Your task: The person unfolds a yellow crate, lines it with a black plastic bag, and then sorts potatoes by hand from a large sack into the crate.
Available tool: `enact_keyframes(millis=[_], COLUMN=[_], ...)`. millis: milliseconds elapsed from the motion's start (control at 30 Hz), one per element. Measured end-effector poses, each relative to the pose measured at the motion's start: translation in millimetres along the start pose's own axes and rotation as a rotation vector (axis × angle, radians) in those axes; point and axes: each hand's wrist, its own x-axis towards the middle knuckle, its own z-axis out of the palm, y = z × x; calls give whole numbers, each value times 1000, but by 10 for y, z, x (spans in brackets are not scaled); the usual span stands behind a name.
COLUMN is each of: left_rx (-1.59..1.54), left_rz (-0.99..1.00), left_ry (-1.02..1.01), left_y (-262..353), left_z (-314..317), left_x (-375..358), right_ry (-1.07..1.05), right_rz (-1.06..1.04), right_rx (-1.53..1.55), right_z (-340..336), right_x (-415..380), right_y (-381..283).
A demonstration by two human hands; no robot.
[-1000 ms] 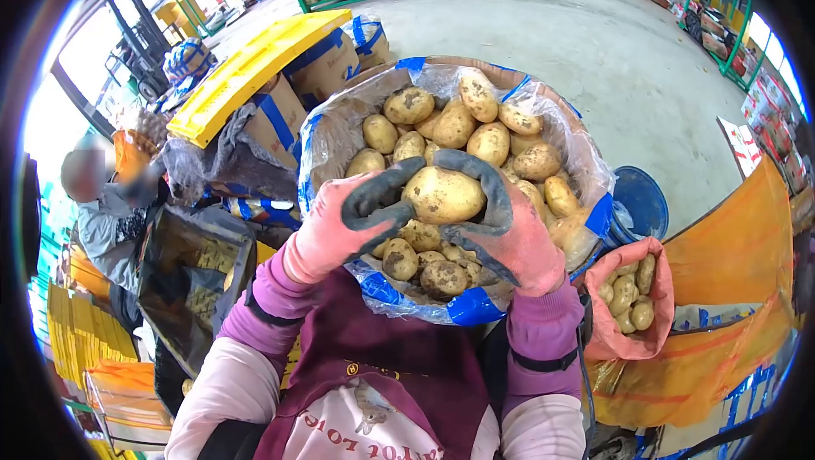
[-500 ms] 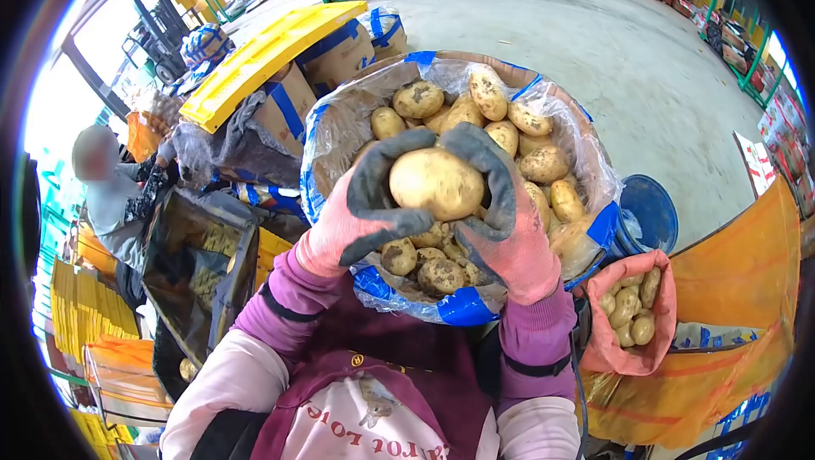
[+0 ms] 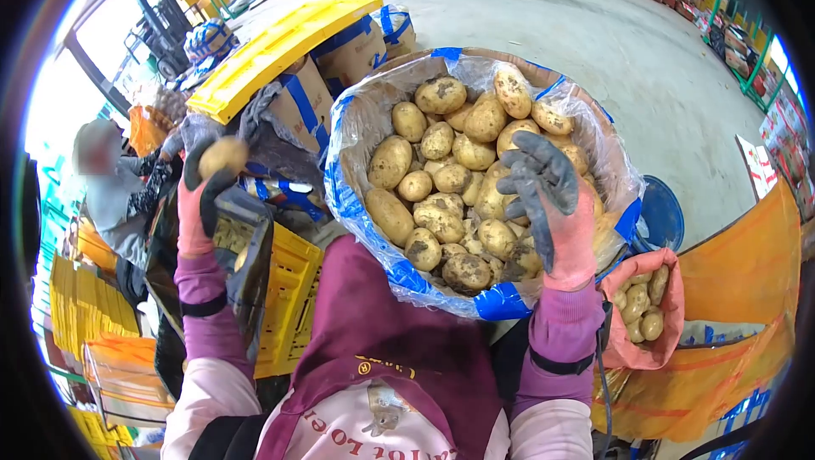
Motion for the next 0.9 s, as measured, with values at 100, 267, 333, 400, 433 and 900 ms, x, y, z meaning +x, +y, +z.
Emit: enact_keyframes(millis=[100, 267, 333, 400, 433, 900], left_rx=[325, 490, 622, 781, 851, -404], left_rz=[-158, -668, -629, -502, -415, -6], left_ry=[-144, -318, -532, -638, -546, -456], left_y=[-1168, -2143, -2188, -2502, -2253, 586], left_z=[-1225, -1639, -1524, -1545, -1360, 1009], left_x=[86, -569, -613, -444, -375, -836], right_ry=[87, 122, 138, 140, 154, -117], right_rz=[11, 6, 6, 10, 18, 15], right_rx=[18, 99, 117, 137, 145, -12], right_z=[-13, -47, -41, -102, -124, 27], right_x=[44, 69, 54, 29, 9, -93], right_y=[35, 25, 36, 37, 32, -114])
